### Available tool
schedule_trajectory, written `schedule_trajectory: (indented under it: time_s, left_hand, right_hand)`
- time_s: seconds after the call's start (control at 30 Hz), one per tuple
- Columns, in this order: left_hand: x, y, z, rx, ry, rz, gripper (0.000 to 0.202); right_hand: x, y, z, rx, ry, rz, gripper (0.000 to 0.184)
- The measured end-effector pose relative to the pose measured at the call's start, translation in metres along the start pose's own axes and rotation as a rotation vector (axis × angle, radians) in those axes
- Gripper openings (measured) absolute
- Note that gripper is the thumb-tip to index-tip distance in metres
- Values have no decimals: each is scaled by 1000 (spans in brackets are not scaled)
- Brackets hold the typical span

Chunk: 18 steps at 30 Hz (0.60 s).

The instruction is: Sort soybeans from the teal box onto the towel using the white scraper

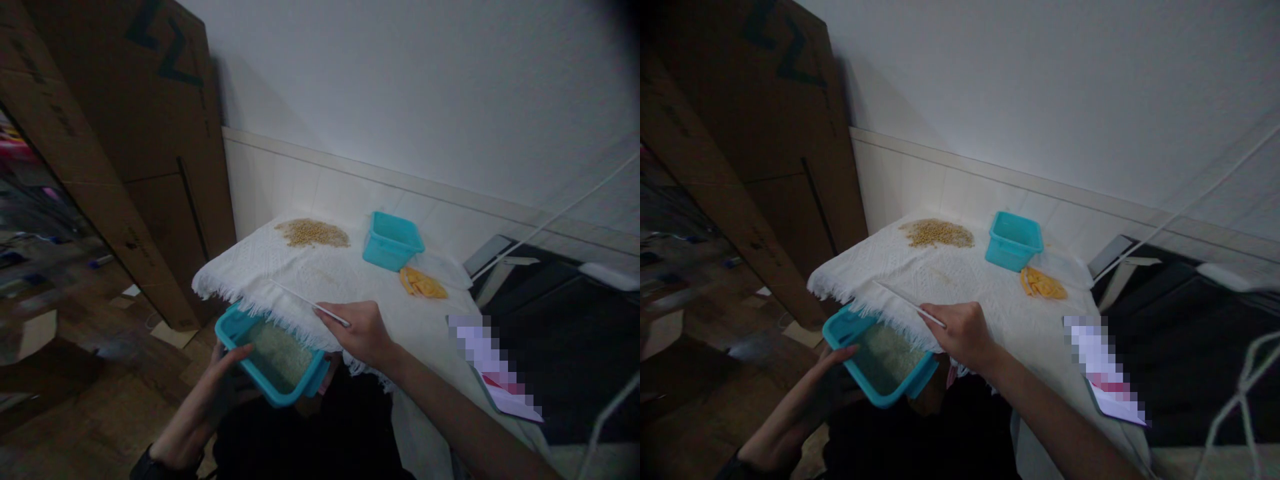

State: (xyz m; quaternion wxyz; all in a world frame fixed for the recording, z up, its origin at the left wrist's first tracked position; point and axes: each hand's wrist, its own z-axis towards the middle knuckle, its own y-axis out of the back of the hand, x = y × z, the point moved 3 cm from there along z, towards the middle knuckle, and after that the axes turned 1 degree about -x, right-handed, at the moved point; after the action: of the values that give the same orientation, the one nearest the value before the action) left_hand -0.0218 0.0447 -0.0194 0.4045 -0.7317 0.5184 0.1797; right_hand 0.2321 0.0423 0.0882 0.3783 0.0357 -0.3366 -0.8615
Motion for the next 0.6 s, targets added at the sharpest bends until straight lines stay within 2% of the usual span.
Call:
schedule_trajectory:
  time_s: [0.17, 0.33, 0.5, 0.6]
  left_hand:
    - [0, -1, -3, 20, -34, 22, 87]
    - [2, -2, -3, -2, -36, 24, 84]
    - [-1, -5, -6, 10, -41, 42, 82]
    - [-3, -6, -8, -1, -35, 34, 87]
  right_hand:
    - [24, 9, -4, 51, 68, 87, 24]
    - [39, 18, -11, 78, 76, 160, 20]
    - [24, 28, -8, -18, -26, 86, 18]
    - [6, 19, 1, -46, -101, 48, 18]
